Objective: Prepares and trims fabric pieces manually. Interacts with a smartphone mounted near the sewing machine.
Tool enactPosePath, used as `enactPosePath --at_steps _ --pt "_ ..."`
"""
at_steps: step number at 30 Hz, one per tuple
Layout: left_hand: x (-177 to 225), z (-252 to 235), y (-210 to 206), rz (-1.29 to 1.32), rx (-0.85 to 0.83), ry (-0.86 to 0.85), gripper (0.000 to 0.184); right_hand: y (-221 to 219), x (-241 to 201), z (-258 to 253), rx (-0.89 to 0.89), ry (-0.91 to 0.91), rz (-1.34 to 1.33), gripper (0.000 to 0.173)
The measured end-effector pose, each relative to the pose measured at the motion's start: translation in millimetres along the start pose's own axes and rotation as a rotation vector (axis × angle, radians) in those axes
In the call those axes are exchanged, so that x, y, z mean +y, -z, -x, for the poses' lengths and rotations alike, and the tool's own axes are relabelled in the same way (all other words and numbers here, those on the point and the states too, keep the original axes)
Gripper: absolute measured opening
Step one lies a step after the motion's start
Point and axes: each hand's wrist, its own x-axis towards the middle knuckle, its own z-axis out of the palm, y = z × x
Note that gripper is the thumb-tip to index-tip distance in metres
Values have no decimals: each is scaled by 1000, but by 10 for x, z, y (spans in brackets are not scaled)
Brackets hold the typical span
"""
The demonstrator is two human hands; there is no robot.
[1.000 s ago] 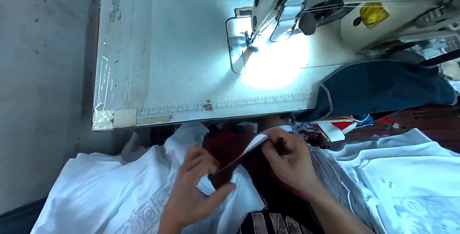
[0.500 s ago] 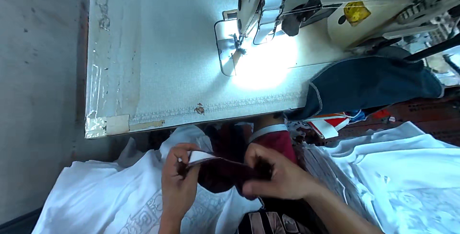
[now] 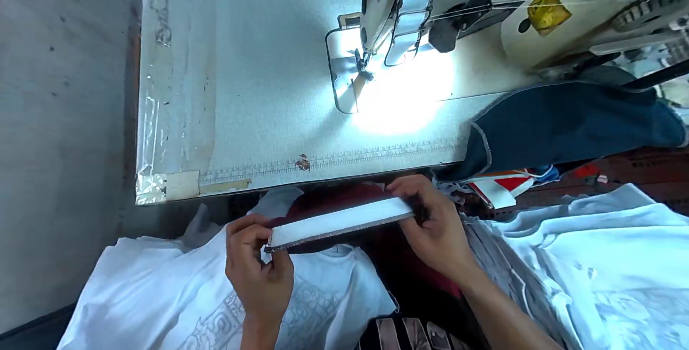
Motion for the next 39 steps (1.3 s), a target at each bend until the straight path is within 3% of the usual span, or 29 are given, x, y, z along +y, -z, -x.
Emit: enactPosePath --at_steps 3,6,11,14,19,22,26,30,34,37,39 --pt "-41 22 -4 69 -92 24 15 56 -8 -23 -149 -65 -324 19" --pt "-59 29 -13 78 -148 33 16 68 3 -25 -232 -150 -464 29" --pt "-63 3 16 -8 -118 27 16 74 116 -30 -119 -221 -222 31" --pt "-56 7 -20 -37 -154 39 17 15 161 41 -167 -200 10 26" --pt "-23 28 -57 -140 -133 62 16 -68 171 110 -203 -222 -32 13" --pt "3 34 -65 -228 -78 38 17 -59 96 83 -182 -249 -72 18" --pt "-18 68 -101 -56 -92 117 18 -70 119 81 -176 -209 -181 17" --pt "34 61 -146 225 -96 331 10 -21 42 65 -170 -400 -486 21" --pt "134 64 -241 592 -125 609 29 -10 -32 63 -140 -523 -696 25" --pt "181 104 -296 660 -195 707 33 -1 -28 98 -232 -446 -823 32" --pt "129 143 -272 571 -251 618 23 79 -12 113 -305 -342 -712 39"
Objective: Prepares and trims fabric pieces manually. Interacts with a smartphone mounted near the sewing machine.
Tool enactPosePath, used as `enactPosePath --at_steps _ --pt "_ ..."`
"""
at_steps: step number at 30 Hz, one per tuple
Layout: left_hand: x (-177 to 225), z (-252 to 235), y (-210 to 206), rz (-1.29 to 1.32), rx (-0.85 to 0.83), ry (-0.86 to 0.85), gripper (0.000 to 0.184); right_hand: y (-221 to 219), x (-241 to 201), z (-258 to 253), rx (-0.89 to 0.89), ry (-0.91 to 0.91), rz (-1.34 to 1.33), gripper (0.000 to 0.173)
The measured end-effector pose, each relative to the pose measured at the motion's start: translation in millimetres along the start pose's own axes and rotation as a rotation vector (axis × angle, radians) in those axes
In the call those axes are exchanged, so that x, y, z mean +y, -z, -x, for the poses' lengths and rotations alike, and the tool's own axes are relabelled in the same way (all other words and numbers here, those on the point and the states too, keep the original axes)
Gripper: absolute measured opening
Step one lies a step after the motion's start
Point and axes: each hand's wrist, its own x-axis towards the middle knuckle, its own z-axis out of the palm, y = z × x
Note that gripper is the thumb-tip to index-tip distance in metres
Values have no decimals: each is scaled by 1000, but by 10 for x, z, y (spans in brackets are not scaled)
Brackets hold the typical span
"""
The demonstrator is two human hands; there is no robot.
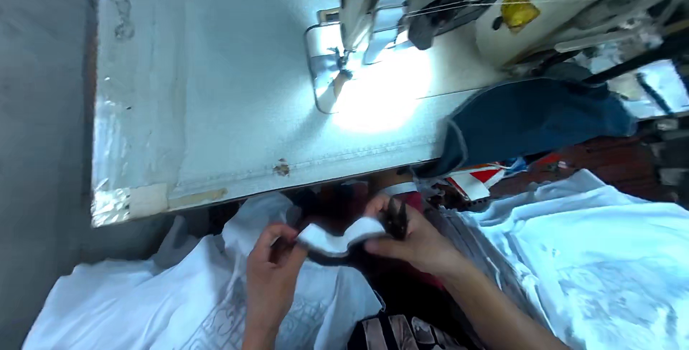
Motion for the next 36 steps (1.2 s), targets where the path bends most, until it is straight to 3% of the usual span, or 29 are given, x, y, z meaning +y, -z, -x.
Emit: enactPosePath --at_steps 2,4,5,6,7,9,10,11,13,15,16,18,20,23,26,28,30,33,36 --pt "10 -8 12 -95 -76 -99 19 58 -61 52 -4 13 203 63" --pt "78 3 -151 -91 -273 -162 17 44 -62 94 -57 27 323 99" --pt "113 28 -296 -72 -394 -197 16 25 -25 114 -119 69 363 106" --pt "143 55 -450 -61 -493 -240 15 21 24 138 -147 142 378 97" --pt "171 67 -578 -68 -551 -295 14 58 57 184 -129 214 377 76" --pt "205 23 -711 -158 -526 -399 17 261 -32 359 -10 266 388 38" --pt "186 -20 -763 -223 -489 -404 27 390 -127 483 53 264 375 25" --pt "148 -50 -845 -258 -502 -343 45 511 -223 613 97 258 347 20" --pt "85 3 -1164 -92 -650 23 71 702 -351 834 132 253 338 22" --pt "43 81 -1658 251 -700 390 57 880 -433 984 171 269 514 38" --pt "9 80 -1893 296 -690 428 46 961 -472 1063 218 257 664 49" --pt "-61 8 -2268 222 -684 348 34 1117 -548 1245 320 103 969 65" --pt "-77 -108 -2517 112 -774 261 35 1284 -558 1317 418 0 1038 58" --pt "-21 -239 -2614 -273 -865 9 50 1535 -473 1177 663 -38 701 45" --pt "-123 -247 -2448 -993 -678 -369 57 1691 -349 904 886 -34 318 53" --pt "-221 -201 -2337 -1281 -685 -457 57 1662 -268 725 836 -74 435 54" --pt "-316 -139 -2291 -1352 -684 -585 46 1570 -198 540 680 -153 704 47" --pt "-396 -97 -2277 -1201 -599 -745 18 1437 -228 248 408 -413 1111 35" --pt "-416 -159 -2221 -1058 -563 -744 14 1388 -366 86 196 -643 1181 47"
